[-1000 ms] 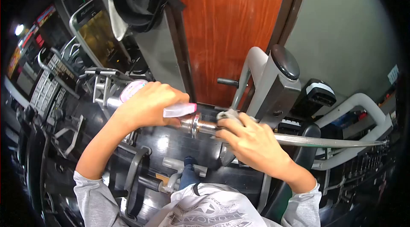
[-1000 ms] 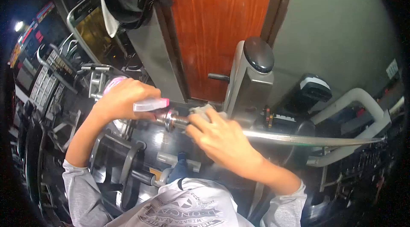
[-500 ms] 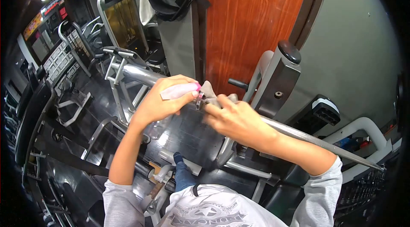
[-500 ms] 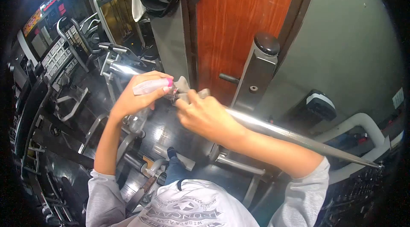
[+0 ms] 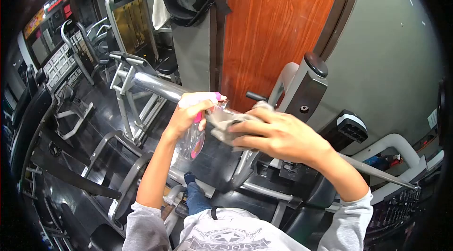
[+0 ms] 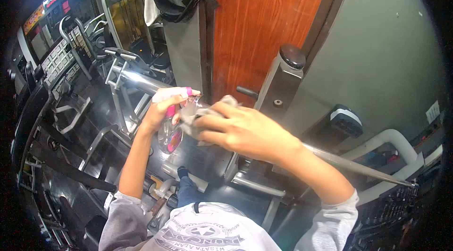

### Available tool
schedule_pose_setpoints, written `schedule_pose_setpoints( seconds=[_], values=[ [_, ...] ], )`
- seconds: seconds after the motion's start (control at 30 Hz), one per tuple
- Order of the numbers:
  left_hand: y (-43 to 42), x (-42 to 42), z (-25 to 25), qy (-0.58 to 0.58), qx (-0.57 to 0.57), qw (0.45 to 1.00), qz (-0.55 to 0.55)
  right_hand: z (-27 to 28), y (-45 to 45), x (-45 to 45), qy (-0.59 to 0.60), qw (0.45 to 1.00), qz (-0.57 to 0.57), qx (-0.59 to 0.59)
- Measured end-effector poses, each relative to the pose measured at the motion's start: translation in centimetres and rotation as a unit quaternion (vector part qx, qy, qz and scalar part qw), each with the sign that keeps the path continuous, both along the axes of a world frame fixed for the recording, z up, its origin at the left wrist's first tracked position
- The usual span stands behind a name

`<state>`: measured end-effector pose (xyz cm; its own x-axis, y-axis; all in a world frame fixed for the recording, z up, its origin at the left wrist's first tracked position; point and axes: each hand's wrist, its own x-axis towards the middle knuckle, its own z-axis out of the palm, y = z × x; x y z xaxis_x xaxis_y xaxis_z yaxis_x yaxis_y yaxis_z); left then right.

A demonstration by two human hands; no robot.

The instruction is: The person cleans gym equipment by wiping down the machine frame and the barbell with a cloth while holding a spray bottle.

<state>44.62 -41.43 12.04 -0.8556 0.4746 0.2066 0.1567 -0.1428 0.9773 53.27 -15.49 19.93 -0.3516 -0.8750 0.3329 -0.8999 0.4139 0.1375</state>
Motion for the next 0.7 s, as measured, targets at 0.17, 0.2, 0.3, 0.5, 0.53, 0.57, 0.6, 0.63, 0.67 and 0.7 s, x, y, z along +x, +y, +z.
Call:
schedule_pose_setpoints(
  seconds=[0.17,0.2,0.3,0.5,0.53,0.57,0.6,0.63,0.67,0.7],
  values=[
    [0.1,0.3,0.1,0.009,-0.006,1.0,0.018,-5.3,-2.5,-2.9,0.126,0.983,-0.059,0.119],
    [0.1,0.3,-0.1,0.018,-0.002,1.0,0.021,-5.6,-2.7,-3.2,0.13,0.989,-0.039,0.066],
    [0.0,0.0,-0.9,0.025,0.014,0.999,0.027,-5.5,-2.5,-1.2,0.184,0.964,-0.101,0.16],
    [0.4,0.4,-1.0,0.039,0.035,0.998,0.041,-2.7,0.4,1.7,-0.006,0.945,-0.199,0.259],
    [0.6,0.4,-1.0,0.05,0.042,0.997,0.049,-2.8,0.6,1.3,0.022,0.953,-0.162,0.256],
    [0.7,0.5,-1.1,0.05,0.045,0.996,0.051,-2.9,0.7,0.9,0.049,0.959,-0.124,0.251],
    [0.7,0.5,-1.2,0.049,0.042,0.996,0.058,-3.2,0.3,0.5,0.098,0.965,-0.094,0.223],
    [0.7,0.5,-1.2,0.048,0.039,0.996,0.065,-3.5,-0.2,-0.3,0.1,0.965,-0.093,0.225],
    [0.7,0.5,-1.3,0.049,0.039,0.996,0.065,-3.9,-0.7,-1.3,0.095,0.978,-0.078,0.166],
    [0.6,0.4,-1.3,0.046,0.035,0.996,0.065,-4.4,-1.1,-2.3,0.09,0.988,-0.064,0.104]
  ],
)
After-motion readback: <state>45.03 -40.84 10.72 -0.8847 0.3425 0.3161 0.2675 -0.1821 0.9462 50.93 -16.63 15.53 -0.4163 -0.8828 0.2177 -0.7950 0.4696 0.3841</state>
